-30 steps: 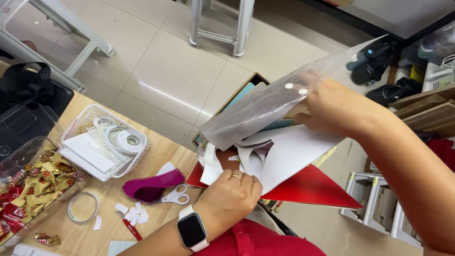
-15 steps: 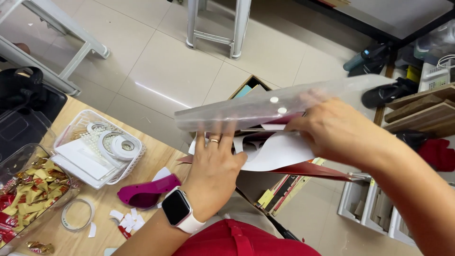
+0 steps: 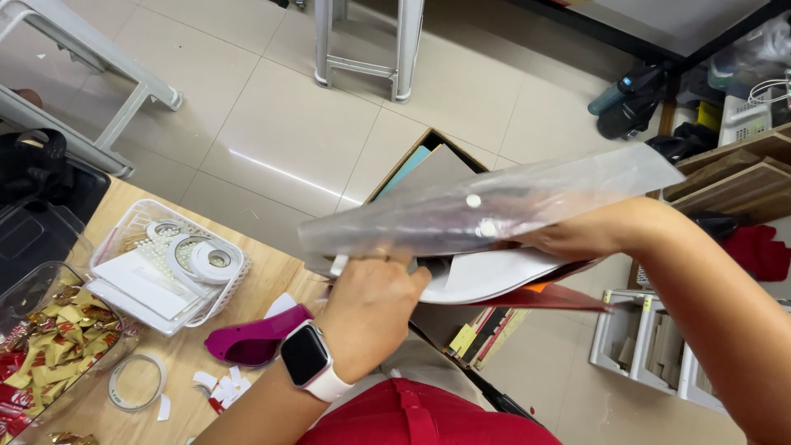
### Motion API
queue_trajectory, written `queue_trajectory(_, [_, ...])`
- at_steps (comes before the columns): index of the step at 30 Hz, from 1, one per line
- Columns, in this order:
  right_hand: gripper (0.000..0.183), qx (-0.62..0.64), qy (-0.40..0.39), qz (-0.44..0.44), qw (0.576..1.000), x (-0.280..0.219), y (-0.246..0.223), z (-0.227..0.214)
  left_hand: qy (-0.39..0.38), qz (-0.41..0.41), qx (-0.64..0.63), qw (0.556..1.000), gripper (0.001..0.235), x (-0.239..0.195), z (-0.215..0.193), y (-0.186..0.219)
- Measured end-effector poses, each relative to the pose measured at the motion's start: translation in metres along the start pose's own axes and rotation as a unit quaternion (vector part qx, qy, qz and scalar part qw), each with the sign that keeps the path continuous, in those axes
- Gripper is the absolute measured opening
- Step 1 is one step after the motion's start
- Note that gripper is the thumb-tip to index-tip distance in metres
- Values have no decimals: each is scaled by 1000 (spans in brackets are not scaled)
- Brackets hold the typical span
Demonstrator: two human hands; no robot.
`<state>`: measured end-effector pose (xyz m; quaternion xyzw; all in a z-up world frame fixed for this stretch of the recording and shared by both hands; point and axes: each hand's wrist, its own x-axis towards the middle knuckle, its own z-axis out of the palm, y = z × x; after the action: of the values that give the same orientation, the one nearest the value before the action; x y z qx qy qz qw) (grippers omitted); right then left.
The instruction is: Applying glue to cutouts, sorting through decorative papers, and using a paper trimmer to prepare components for a handmade gift box.
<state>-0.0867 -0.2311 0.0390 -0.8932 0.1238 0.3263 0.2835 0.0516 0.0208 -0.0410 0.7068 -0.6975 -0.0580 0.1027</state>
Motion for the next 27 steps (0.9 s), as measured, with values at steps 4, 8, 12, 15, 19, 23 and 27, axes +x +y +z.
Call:
queue_trajectory(4, [70, 33, 51, 79, 995, 7, -19, -8, 26, 95, 23, 995, 20, -10, 23, 5])
queue_trajectory(8, [73, 26, 58, 212, 975, 9, -63, -30, 7, 144, 19, 989, 19, -19, 20, 11])
queue_trajectory(12, [63, -38, 97, 142, 984, 19, -46, -30, 13, 141, 19, 990, 24, -21, 25, 10])
queue_trajectory(15, [56, -82, 118, 139, 980, 29, -31, -28, 30, 147, 11, 989, 25, -22, 28, 10])
queue_trajectory(19, [42, -160, 159, 132, 965, 42, -17, -24, -32, 114, -58, 991, 27, -15, 1, 4])
queue_trajectory(23, [34, -212, 185, 127, 951, 43, 13, -19, 45, 23, -76, 996, 26, -8, -4, -3])
queue_trajectory(27, [23, -286, 221, 115, 925, 42, 42, -6, 80, -79, -84, 990, 46, 2, -6, -9])
